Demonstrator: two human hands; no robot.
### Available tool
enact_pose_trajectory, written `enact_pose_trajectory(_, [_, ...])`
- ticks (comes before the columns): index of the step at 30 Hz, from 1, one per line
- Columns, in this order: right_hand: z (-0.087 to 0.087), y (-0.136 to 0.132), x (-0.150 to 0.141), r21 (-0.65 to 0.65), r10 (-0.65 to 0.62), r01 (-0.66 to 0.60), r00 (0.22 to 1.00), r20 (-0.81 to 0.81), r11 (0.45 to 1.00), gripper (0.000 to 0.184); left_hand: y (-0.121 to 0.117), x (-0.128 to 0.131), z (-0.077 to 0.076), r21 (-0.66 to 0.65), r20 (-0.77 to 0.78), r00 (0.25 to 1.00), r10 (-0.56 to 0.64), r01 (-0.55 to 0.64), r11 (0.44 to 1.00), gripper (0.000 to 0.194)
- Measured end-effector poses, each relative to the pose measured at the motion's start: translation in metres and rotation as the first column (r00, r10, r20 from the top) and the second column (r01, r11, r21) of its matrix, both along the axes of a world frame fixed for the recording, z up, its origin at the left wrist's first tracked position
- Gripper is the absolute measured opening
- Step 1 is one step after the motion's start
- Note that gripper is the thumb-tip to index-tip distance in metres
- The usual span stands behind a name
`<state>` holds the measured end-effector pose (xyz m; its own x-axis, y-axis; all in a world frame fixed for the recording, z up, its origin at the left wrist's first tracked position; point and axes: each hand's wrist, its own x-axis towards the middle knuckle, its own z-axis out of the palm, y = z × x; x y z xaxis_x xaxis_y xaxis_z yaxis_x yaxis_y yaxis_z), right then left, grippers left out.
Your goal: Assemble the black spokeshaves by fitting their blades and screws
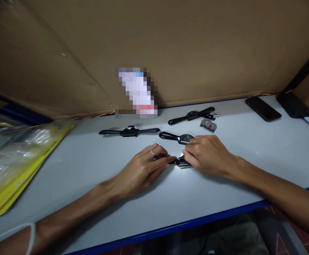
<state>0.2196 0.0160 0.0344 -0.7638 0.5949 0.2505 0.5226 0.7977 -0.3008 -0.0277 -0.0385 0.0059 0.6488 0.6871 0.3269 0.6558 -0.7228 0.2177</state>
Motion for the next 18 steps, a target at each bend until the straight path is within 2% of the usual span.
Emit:
enact_pose_trajectory(4, [0.0017, -0.001, -0.0023, -0.124, 0.046, -0.05, 0.998, -0.03, 0.991, 0.039, 0.0003, -0.0003, -0.0003, 0.012, 0.012, 1.0, -0.003, 0.003, 1.0, 0.03])
enact_pose_trajectory(8, [0.0021, 0.0027, -0.0009, -0.037, -0.075, 0.074, 0.997, -0.028, 0.997, 0.044, 0.0003, -0.001, -0.0008, 0.013, 0.017, 1.0, 0.001, -0.001, 1.0, 0.03])
enact_pose_trajectory(10, [0.0035, 0.005, 0.0006, -0.052, -0.124, 0.121, 0.99, -0.065, 0.991, 0.046, 0.0003, -0.0012, -0.0011, 0.004, 0.011, 1.0, -0.004, 0.004, 1.0, 0.031])
enact_pose_trajectory(14, [0.0076, 0.0055, 0.0004, -0.227, -0.111, 0.077, 0.984, -0.141, 0.971, 0.042, 0.0001, -0.0011, -0.0017, 0.005, 0.008, 1.0, -0.006, 0.006, 1.0, 0.029])
enact_pose_trajectory(18, [0.0069, 0.0034, -0.0035, -0.378, -0.088, 0.035, 0.988, -0.125, 0.925, 0.034, 0.0, -0.0008, -0.0022, 0.005, 0.019, 1.0, -0.005, 0.005, 1.0, 0.029])
